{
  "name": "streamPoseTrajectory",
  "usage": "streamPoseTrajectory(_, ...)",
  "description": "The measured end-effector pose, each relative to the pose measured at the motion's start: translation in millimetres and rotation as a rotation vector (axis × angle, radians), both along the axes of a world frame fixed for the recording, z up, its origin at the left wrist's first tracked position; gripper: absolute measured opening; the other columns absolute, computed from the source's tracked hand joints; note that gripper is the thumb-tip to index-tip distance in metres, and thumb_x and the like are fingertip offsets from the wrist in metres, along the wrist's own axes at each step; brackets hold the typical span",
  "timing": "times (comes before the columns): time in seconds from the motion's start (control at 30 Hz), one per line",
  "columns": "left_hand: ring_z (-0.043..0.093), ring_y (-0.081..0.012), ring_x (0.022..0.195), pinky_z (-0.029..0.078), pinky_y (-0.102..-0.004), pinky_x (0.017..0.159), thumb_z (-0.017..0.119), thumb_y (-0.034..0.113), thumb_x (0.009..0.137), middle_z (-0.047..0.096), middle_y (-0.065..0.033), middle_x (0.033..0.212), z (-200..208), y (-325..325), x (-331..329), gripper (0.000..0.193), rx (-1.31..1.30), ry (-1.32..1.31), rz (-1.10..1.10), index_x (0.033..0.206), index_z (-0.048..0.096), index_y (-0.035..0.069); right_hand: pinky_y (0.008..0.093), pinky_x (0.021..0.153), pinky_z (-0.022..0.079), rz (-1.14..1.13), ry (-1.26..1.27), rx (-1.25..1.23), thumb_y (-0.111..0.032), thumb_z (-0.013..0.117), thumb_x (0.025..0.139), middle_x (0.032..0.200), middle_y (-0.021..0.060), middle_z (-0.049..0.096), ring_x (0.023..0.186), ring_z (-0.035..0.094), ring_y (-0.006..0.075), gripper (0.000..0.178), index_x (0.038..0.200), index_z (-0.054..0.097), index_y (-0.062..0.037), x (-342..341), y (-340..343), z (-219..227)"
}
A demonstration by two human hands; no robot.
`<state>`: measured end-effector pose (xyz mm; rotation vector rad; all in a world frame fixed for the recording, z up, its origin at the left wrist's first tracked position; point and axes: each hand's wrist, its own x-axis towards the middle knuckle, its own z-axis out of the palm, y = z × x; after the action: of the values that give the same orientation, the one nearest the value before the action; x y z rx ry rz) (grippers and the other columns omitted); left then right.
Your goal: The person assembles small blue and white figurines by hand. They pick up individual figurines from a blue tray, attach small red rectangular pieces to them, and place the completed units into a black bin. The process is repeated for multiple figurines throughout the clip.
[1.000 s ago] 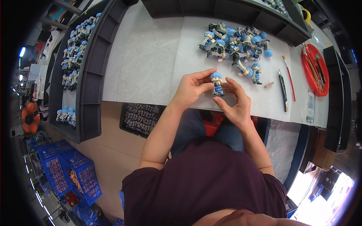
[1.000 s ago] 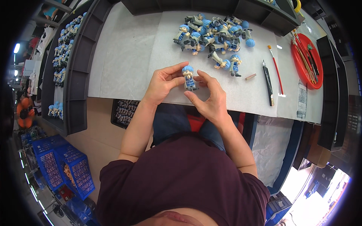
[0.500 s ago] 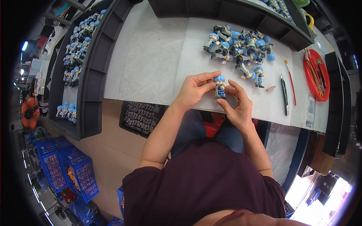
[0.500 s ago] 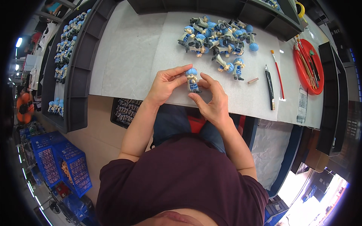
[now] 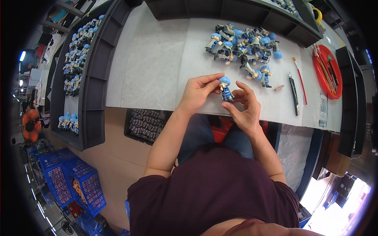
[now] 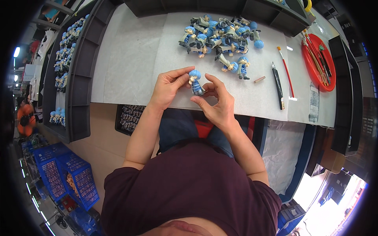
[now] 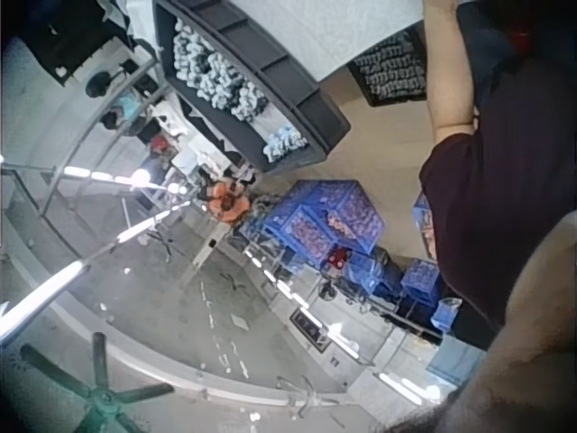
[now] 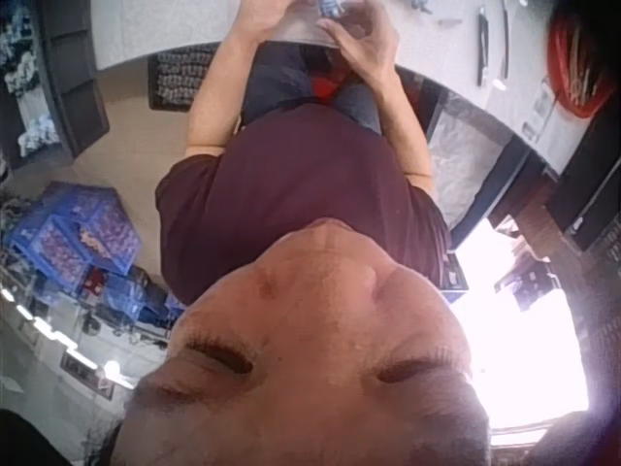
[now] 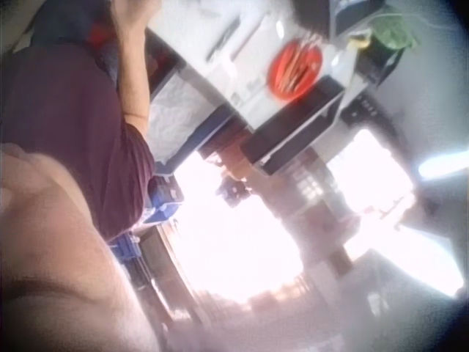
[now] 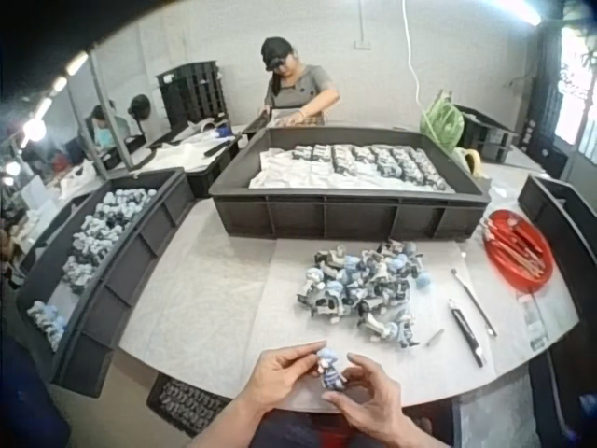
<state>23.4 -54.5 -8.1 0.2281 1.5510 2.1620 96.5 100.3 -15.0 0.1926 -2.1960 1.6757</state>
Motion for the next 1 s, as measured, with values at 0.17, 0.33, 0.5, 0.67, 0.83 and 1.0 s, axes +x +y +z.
streamPoseTrajectory(0.17, 0.055, -0.0067, 0.073, 0.049, -0.0204, 0.068, 0.056, 0.006, 0.088, 0.064, -0.0033, 0.091, 2.2, 2.3, 0.1, 0.025, -0.026, -0.004, 0.017, 0.112, 0.061, 0.001, 0.0291, 0.07, 0.054, 0.0, -0.011, -0.017, -0.009, 0.077, 0.071, 0.087, 0.0115, 0.061, 0.079, 0.062, 0.0164, 0.062, 0.123, 0.044, 0.0009, 0.5, 0.8, -0.4)
streamPoseTrajectory(0.33, 0.057, -0.0083, 0.073, 0.049, -0.0214, 0.066, 0.057, 0.005, 0.087, 0.065, -0.0043, 0.09, 1.4, 1.4, 1.7, 0.025, 0.011, 0.016, 0.06, 0.111, 0.061, 0.001, 0.0294, 0.073, 0.053, -0.001, -0.056, -0.048, -0.008, 0.072, 0.076, 0.093, 0.0145, 0.06, 0.084, 0.062, 0.0178, 0.057, 0.124, 0.043, 0.0001, 2.6, 0.8, 2.1)
streamPoseTrajectory(0.5, 0.058, -0.0091, 0.074, 0.048, -0.0216, 0.066, 0.059, 0.005, 0.086, 0.066, -0.0053, 0.089, -1.9, 0.3, 1.1, 0.025, 0.049, 0.022, 0.072, 0.11, 0.062, 0.001, 0.0298, 0.077, 0.052, 0.048, -0.123, -0.088, -0.004, 0.066, 0.08, 0.1, 0.017, 0.06, 0.088, 0.062, 0.0196, 0.053, 0.126, 0.04, -0.0004, 1.9, 3.6, 2.1)
streamPoseTrajectory(0.67, 0.058, -0.009, 0.074, 0.047, -0.0217, 0.067, 0.06, 0.006, 0.086, 0.066, -0.005, 0.089, -1.3, -0.2, 1.9, 0.025, 0.074, 0.04, 0.07, 0.11, 0.062, 0.002, 0.0297, 0.078, 0.052, 0.056, -0.13, -0.06, -0.003, 0.065, 0.081, 0.102, 0.0173, 0.06, 0.089, 0.062, 0.0199, 0.052, 0.126, 0.04, -0.0004, 2.1, 3.9, 2.3)
streamPoseTrajectory(0.83, 0.058, -0.0088, 0.075, 0.047, -0.0217, 0.067, 0.06, 0.007, 0.086, 0.065, -0.0047, 0.089, -1.4, -0.5, 2.2, 0.025, 0.078, 0.049, 0.074, 0.11, 0.062, 0.002, 0.0295, 0.077, 0.052, 0.051, -0.12, -0.072, 0.0, 0.065, 0.08, 0.1, 0.0159, 0.06, 0.088, 0.062, 0.0187, 0.053, 0.126, 0.04, -0.0002, 2.1, 3.1, 3.8)
streamPoseTrajectory(1.0, 0.059, -0.0111, 0.083, 0.048, -0.0235, 0.072, 0.061, 0.006, 0.085, 0.065, -0.0063, 0.095, 1.8, 0.6, 2.8, 0.027, 0.037, 0.057, 0.064, 0.111, 0.06, -0.001, 0.029, 0.074, 0.052, -0.041, 0.065, -0.053, 0.008, 0.065, 0.074, 0.098, 0.0138, 0.06, 0.083, 0.061, 0.0174, 0.056, 0.124, 0.042, -0.0005, 1.5, 0.3, -9.5)
